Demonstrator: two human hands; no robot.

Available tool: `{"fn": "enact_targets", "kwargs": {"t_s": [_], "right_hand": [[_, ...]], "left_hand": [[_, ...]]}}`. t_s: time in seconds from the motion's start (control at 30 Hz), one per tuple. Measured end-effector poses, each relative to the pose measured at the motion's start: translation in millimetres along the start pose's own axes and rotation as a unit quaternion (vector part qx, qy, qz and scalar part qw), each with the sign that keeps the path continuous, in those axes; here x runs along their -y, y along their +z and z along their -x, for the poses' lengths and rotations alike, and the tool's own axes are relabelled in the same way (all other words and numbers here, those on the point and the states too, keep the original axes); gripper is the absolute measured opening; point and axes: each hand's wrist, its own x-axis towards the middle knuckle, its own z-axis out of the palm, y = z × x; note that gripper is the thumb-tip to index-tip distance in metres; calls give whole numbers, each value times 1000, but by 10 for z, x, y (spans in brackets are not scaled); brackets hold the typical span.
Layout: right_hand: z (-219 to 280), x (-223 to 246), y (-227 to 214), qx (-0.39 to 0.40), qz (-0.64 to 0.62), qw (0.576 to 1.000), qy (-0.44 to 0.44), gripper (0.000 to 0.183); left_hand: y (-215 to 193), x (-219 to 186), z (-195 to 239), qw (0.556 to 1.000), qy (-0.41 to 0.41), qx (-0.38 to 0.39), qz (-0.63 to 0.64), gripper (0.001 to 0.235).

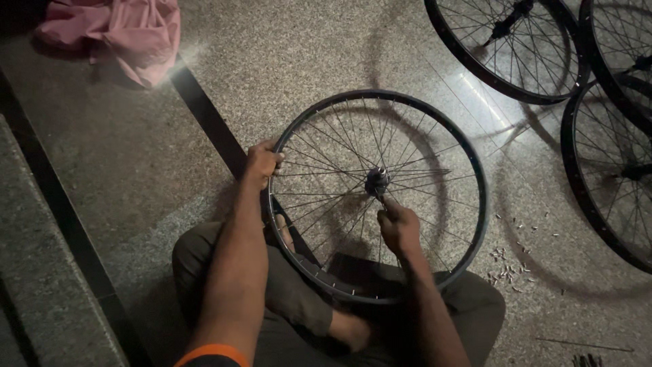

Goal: The person sits on the floor and laces a bicycle wheel by inserting spokes into the hub and rim. They repeatedly insert a spoke, thread it through the rim, and secure it with a nipple. Several other bicycle wheels are visible nearby.

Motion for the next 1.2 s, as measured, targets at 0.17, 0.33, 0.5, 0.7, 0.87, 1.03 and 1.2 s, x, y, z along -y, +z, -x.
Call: {"fn": "enact_targets", "kwargs": {"t_s": [0.17,0.33,0.5,0.7,0.87,1.03,1.2], "right_hand": [[7,53,-68,-1,7,1000,-12,42],[4,165,-221,36,9,999,1,44],[49,198,-438,105,-36,993,38,44],[218,382,-675,152,-14,982,112,43],[578,400,-706,111,55,988,89,39],[993,280,-559,56,-68,993,83,40],[1131,251,-498,26,-69,997,29,36]], "left_hand": [[22,-19,99,1000,10,0,12,40],[53,-347,279,962,163,-106,-190,37],[621,-696,1239,854,411,32,-319,22],[1069,-390,2892,732,435,366,-375,14],[1033,-380,2905,670,357,406,-509,26],[1116,-194,2685,627,213,575,-480,26],[1139,42,2704,629,208,627,-410,26]]}}
